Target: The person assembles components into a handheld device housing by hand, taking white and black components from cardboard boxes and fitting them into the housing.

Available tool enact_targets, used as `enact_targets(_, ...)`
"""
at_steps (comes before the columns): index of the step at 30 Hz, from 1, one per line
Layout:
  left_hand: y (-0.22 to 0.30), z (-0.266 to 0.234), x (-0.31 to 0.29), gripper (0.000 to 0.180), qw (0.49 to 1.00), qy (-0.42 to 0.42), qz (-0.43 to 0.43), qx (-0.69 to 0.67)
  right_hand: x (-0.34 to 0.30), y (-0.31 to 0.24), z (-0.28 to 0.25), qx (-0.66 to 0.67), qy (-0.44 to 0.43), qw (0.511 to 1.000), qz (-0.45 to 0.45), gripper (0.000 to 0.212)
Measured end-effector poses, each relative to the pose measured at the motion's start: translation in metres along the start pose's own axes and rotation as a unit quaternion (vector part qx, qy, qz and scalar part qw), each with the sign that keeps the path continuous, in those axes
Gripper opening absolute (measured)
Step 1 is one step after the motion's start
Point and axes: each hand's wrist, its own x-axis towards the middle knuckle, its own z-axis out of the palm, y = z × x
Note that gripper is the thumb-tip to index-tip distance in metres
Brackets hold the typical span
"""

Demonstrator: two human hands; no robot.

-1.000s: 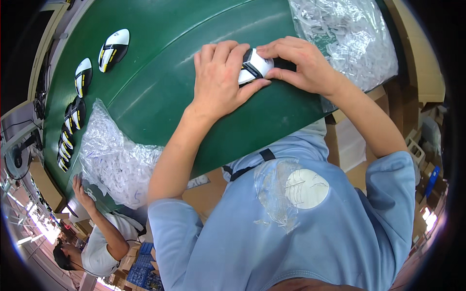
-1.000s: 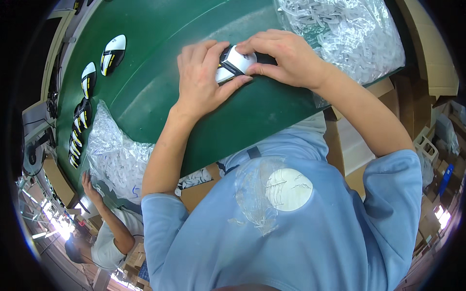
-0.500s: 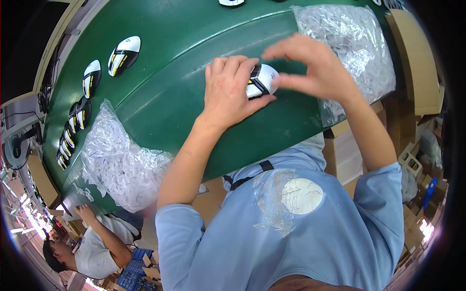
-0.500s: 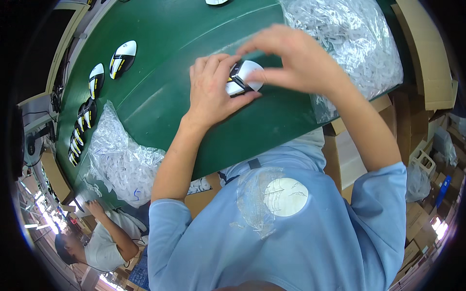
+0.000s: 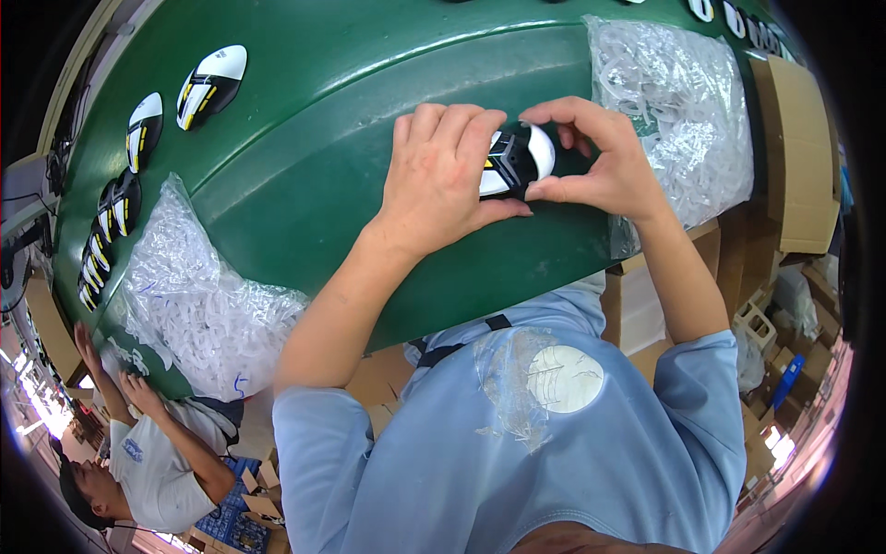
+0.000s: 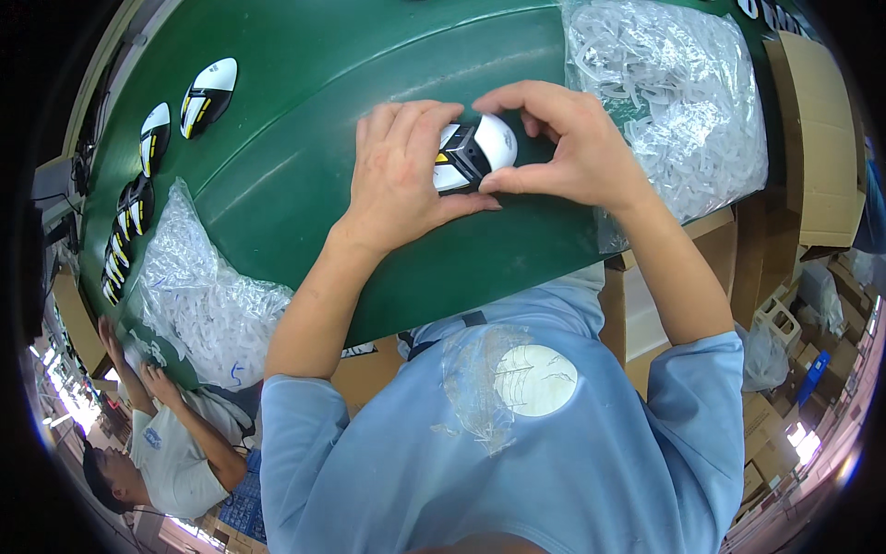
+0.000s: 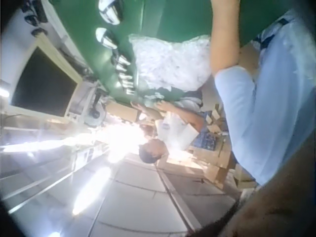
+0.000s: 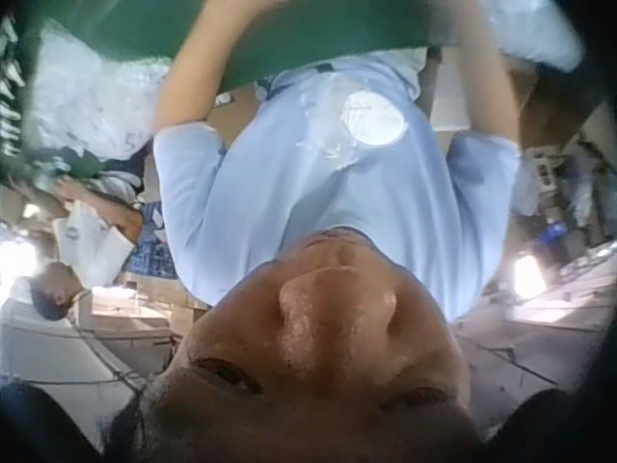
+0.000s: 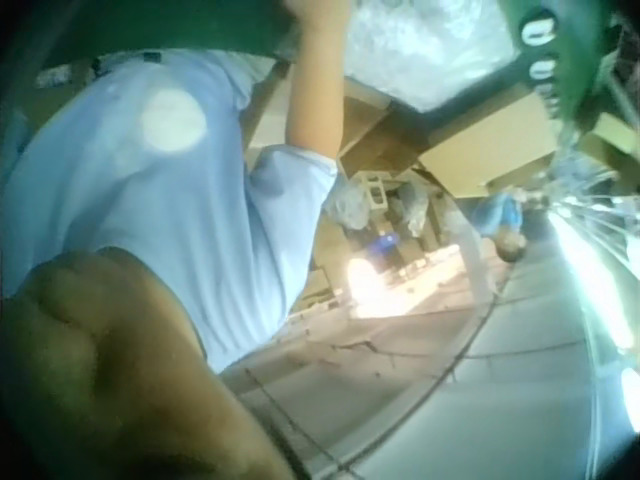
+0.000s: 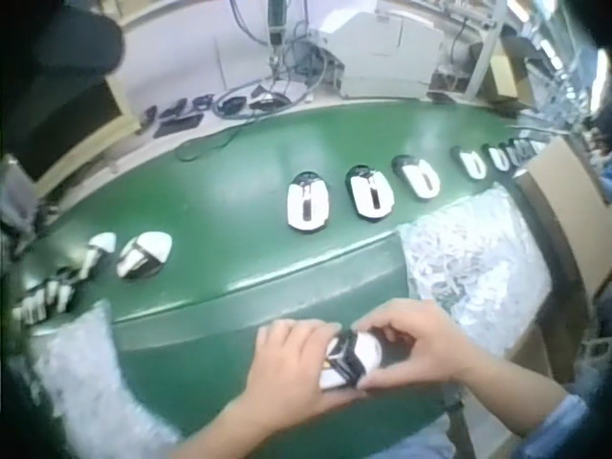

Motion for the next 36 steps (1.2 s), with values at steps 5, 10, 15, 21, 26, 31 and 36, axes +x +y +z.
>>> enact_targets(5,0.000,0.000,0.000,0.097,1.000,0.005,0.001,0.000,-0.002,0.006,0.010,-0.072,0.002,0.994,-0.086,0.055)
enact_targets(10,-0.003,0.001,-0.006,0.102,1.000,0.009,0.006,0.006,-0.003,0.004,0.013,-0.128,-0.020,0.986,-0.102,0.050)
enact_targets(15,-0.001,0.000,-0.002,0.104,1.000,-0.001,0.011,-0.003,-0.007,0.011,0.006,-0.110,-0.013,0.988,-0.111,0.046)
enact_targets(21,-0.003,0.000,0.006,0.098,0.999,0.012,0.028,0.026,0.003,-0.005,-0.005,-0.097,-0.084,0.992,0.016,0.036)
enact_targets(26,0.002,0.007,0.005,0.076,0.999,0.013,0.020,0.036,-0.015,0.004,0.003,-0.107,-0.042,0.992,-0.056,0.040)
enact_targets(31,0.005,0.005,0.004,0.067,0.998,0.012,0.027,0.054,-0.015,0.010,0.004,-0.111,-0.048,0.992,-0.043,0.042)
enact_targets(36,0.005,0.006,0.005,0.063,0.998,0.016,0.021,0.056,0.012,0.012,-0.013,-0.158,-0.057,0.979,-0.115,0.039)
